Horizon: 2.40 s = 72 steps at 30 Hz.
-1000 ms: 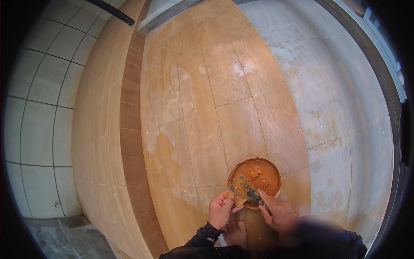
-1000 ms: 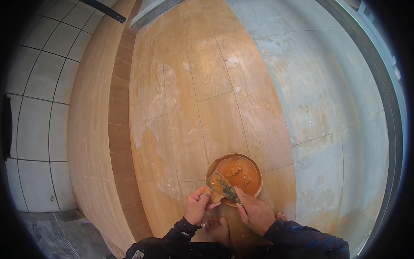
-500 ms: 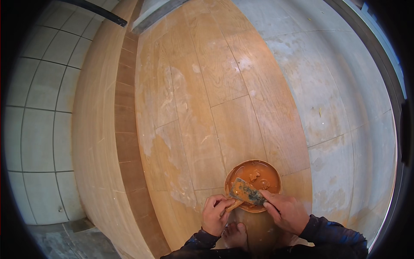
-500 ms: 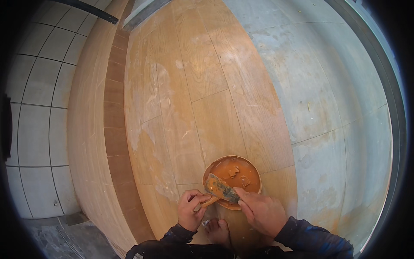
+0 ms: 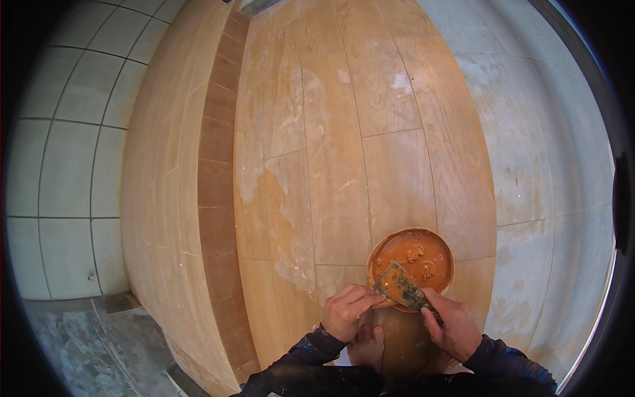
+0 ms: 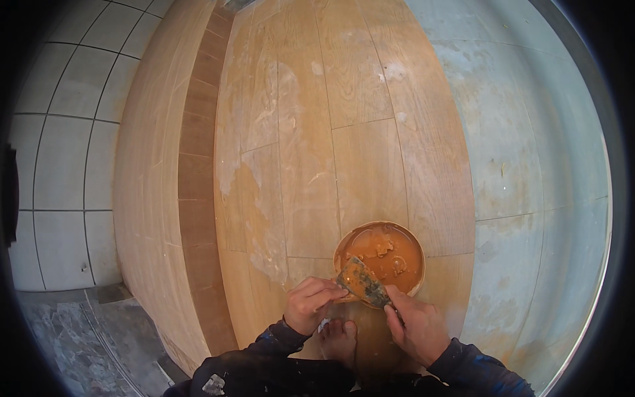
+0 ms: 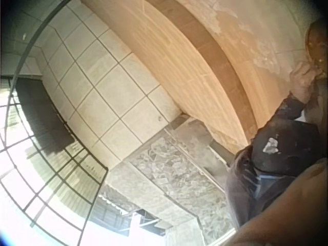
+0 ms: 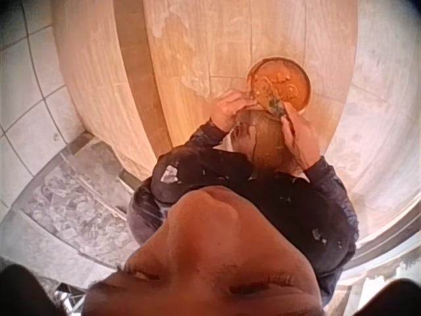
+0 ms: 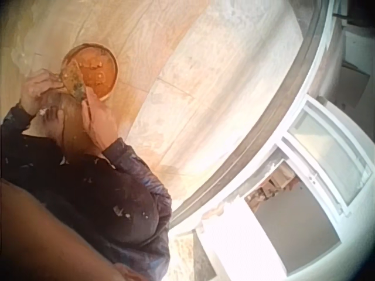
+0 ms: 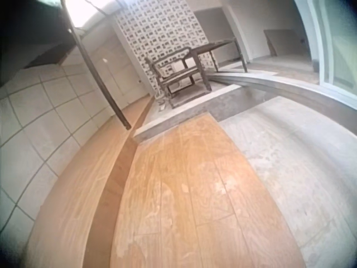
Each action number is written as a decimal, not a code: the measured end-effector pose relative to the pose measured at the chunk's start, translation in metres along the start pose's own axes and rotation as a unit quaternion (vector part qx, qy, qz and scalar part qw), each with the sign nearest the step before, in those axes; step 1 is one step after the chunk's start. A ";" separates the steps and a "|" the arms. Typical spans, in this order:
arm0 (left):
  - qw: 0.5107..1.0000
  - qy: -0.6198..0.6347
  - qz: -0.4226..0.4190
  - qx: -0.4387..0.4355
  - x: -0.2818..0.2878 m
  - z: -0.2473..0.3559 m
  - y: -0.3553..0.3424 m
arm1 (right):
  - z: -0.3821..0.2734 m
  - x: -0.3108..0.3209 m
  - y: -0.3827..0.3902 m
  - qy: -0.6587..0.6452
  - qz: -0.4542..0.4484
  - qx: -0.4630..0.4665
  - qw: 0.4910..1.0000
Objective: The person applies grout to the gaps between floor tiles using a putty knife and a sponge. They mix the grout in a bowl, then spread it into the tile joints using a putty knife, followed by wiping and smoothing the grout lines with a sponge.
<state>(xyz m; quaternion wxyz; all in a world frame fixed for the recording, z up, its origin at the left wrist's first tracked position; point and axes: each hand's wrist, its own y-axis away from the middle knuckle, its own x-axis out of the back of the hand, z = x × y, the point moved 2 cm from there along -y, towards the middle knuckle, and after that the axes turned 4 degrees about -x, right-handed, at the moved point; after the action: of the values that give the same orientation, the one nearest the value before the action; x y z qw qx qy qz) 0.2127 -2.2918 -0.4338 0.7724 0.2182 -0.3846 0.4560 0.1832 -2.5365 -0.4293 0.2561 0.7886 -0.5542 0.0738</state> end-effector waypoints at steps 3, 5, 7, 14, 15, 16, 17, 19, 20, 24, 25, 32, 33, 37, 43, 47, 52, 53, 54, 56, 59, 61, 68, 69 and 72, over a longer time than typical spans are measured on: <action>1.000 0.012 0.018 -0.004 -0.004 0.001 -0.003 | 0.010 -0.010 0.004 0.022 0.049 0.024 0.998; 0.999 0.011 0.031 0.001 -0.001 0.000 -0.002 | 0.006 -0.015 0.002 0.044 0.051 0.037 0.997; 0.999 0.000 0.036 -0.013 0.000 -0.002 0.001 | 0.002 -0.018 0.000 0.070 0.055 0.048 0.995; 0.996 0.056 0.073 -0.011 0.006 0.020 -0.017 | 0.017 -0.040 0.005 0.125 -0.039 -0.029 0.991; 0.996 0.063 0.059 -0.011 0.003 0.016 -0.014 | 0.016 -0.038 0.003 0.102 0.004 -0.034 0.994; 0.996 0.074 0.042 -0.013 -0.001 0.012 -0.010 | 0.017 -0.034 0.002 0.104 -0.001 -0.034 0.994; 0.996 0.076 0.044 -0.008 -0.004 0.010 -0.006 | 0.018 -0.027 -0.003 0.093 0.005 -0.033 0.995; 0.992 0.121 0.043 0.006 -0.007 0.006 0.000 | 0.031 -0.018 -0.009 0.059 -0.005 -0.013 0.998; 0.991 0.123 0.043 0.008 -0.006 0.007 0.004 | 0.033 -0.014 -0.009 0.060 -0.007 -0.014 0.998; 0.971 0.182 0.041 0.149 -0.009 -0.004 0.020 | 0.036 -0.002 -0.007 0.132 -0.042 0.041 0.990; 0.970 0.170 0.039 0.170 -0.011 -0.009 0.024 | 0.037 -0.002 -0.005 0.182 -0.064 0.041 0.980; 0.974 0.112 0.071 0.182 -0.044 -0.039 0.036 | 0.051 0.004 0.002 0.400 -0.188 0.099 0.892; 0.971 0.118 0.090 0.189 -0.047 -0.042 0.037 | 0.058 0.004 0.004 0.400 -0.190 0.098 0.891; 0.969 0.106 0.121 0.186 -0.057 -0.039 0.026 | 0.068 0.012 0.006 0.372 -0.198 0.150 0.894; 0.968 0.072 0.140 0.194 -0.060 -0.037 0.025 | 0.067 0.030 0.020 0.378 -0.235 0.145 0.884; 0.964 0.082 0.138 0.213 -0.058 -0.038 0.022 | 0.063 0.042 0.033 0.403 -0.247 0.135 0.871; 0.962 0.118 0.148 0.197 -0.063 -0.042 0.012 | 0.049 0.068 0.032 0.310 -0.258 0.073 0.912; 0.953 0.142 0.154 0.219 -0.066 -0.047 0.018 | 0.047 0.068 0.027 0.240 -0.234 0.051 0.941; 0.943 0.166 0.162 0.240 -0.065 -0.052 0.026 | 0.039 0.064 0.019 0.191 -0.223 0.030 0.956; 0.915 0.228 0.194 0.271 -0.072 -0.059 0.036 | 0.037 0.052 -0.003 0.119 -0.180 0.045 0.975; 0.886 0.288 0.215 0.292 -0.079 -0.061 0.033 | 0.036 0.045 -0.033 0.093 -0.126 0.048 0.986; 0.877 0.310 0.219 0.296 -0.081 -0.052 0.027 | 0.036 0.046 -0.047 0.091 -0.105 0.016 0.990; 0.885 0.276 0.220 0.303 -0.085 -0.051 0.024 | 0.034 0.005 -0.047 0.194 -0.079 -0.033 0.977; 0.884 0.278 0.220 0.305 -0.088 -0.053 0.025 | 0.032 -0.003 -0.040 0.203 -0.090 -0.033 0.974; 0.903 0.240 0.217 0.281 -0.087 -0.058 0.025 | 0.021 -0.021 -0.018 0.250 -0.113 0.034 0.961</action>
<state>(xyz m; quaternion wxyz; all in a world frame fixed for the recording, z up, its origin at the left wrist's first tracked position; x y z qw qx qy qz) 0.1892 -2.2865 -0.5380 0.6299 0.2213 -0.0813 0.7401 0.1879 -2.5249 -0.4616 0.3665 0.8107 -0.3770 0.2575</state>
